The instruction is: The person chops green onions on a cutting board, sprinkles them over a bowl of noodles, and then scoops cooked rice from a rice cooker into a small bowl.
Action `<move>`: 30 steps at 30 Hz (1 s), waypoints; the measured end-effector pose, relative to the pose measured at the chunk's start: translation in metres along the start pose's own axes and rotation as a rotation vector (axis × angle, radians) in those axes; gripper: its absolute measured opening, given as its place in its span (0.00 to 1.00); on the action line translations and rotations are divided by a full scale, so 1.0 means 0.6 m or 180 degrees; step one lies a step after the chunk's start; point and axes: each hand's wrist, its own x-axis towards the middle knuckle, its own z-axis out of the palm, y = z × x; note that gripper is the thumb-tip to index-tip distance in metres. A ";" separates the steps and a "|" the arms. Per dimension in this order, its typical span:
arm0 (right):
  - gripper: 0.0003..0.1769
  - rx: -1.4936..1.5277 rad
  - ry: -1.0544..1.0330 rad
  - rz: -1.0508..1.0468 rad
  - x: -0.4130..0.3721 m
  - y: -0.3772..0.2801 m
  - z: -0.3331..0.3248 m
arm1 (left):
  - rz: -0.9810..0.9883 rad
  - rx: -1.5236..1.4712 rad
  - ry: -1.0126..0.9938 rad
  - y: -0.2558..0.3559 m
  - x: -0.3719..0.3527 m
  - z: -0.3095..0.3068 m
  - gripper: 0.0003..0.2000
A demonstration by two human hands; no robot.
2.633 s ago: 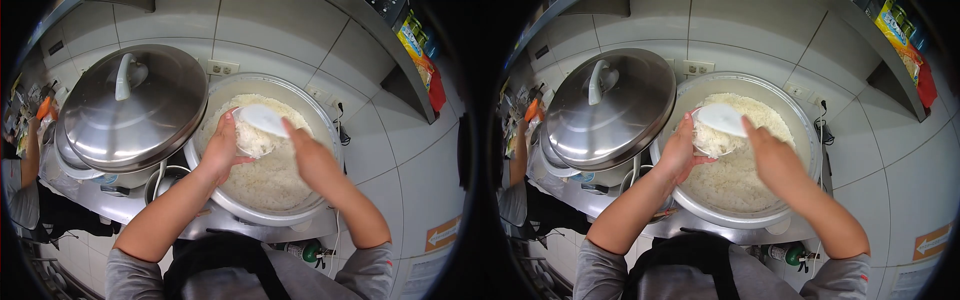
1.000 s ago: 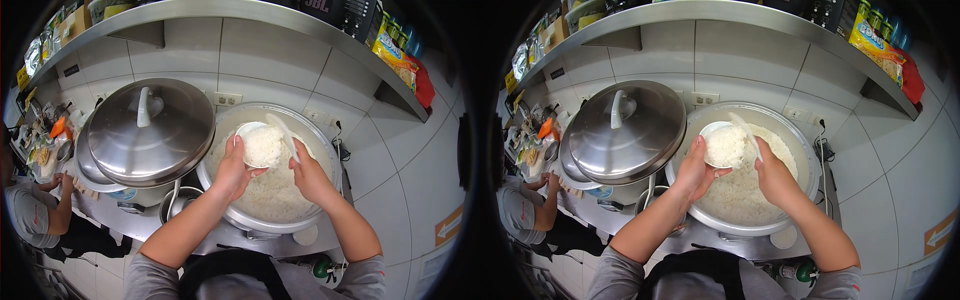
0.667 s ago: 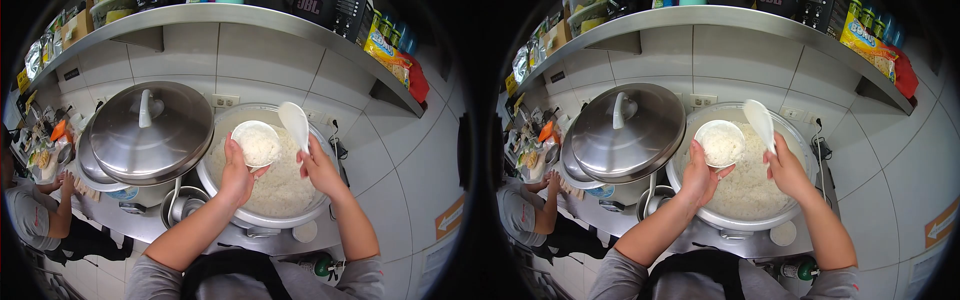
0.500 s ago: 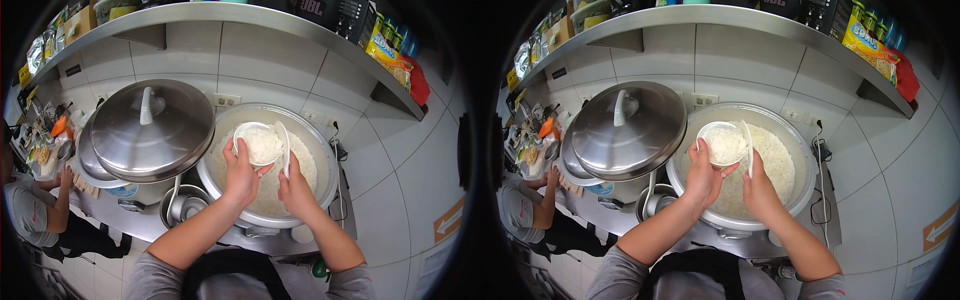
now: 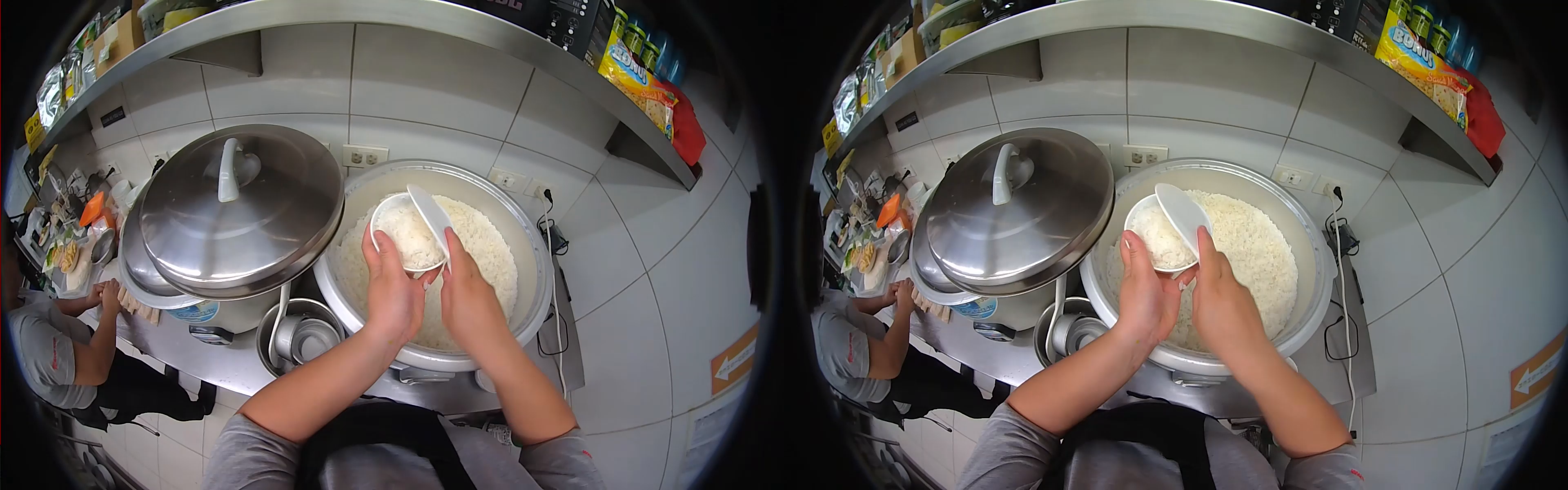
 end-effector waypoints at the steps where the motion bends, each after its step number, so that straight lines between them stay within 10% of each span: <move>1: 0.35 0.0009 0.0000 0.0028 0.007 0.011 -0.009 | -0.0044 -0.0092 -0.0030 0.001 0.000 -0.001 0.35; 4: 0.33 0.1147 0.0125 0.0691 0.007 0.061 -0.063 | -0.0411 -0.0156 -0.0051 0.016 0.009 -0.018 0.37; 13: 0.29 -0.1499 -0.0187 -0.0636 -0.036 0.055 -0.109 | -0.0227 -0.0374 -0.0526 0.002 0.029 -0.031 0.43; 18: 0.22 -0.2323 -0.0326 -0.0451 -0.021 0.122 -0.149 | -0.0132 0.0159 0.0437 0.044 0.011 -0.008 0.41; 22: 0.06 -0.3280 -0.1105 -0.0235 0.013 0.205 -0.089 | 0.0073 0.0393 0.0193 0.046 0.026 -0.053 0.37; 30: 0.18 -0.3731 -0.2499 -0.0243 0.001 0.170 -0.104 | 0.0002 0.0346 0.0449 0.043 0.021 -0.045 0.35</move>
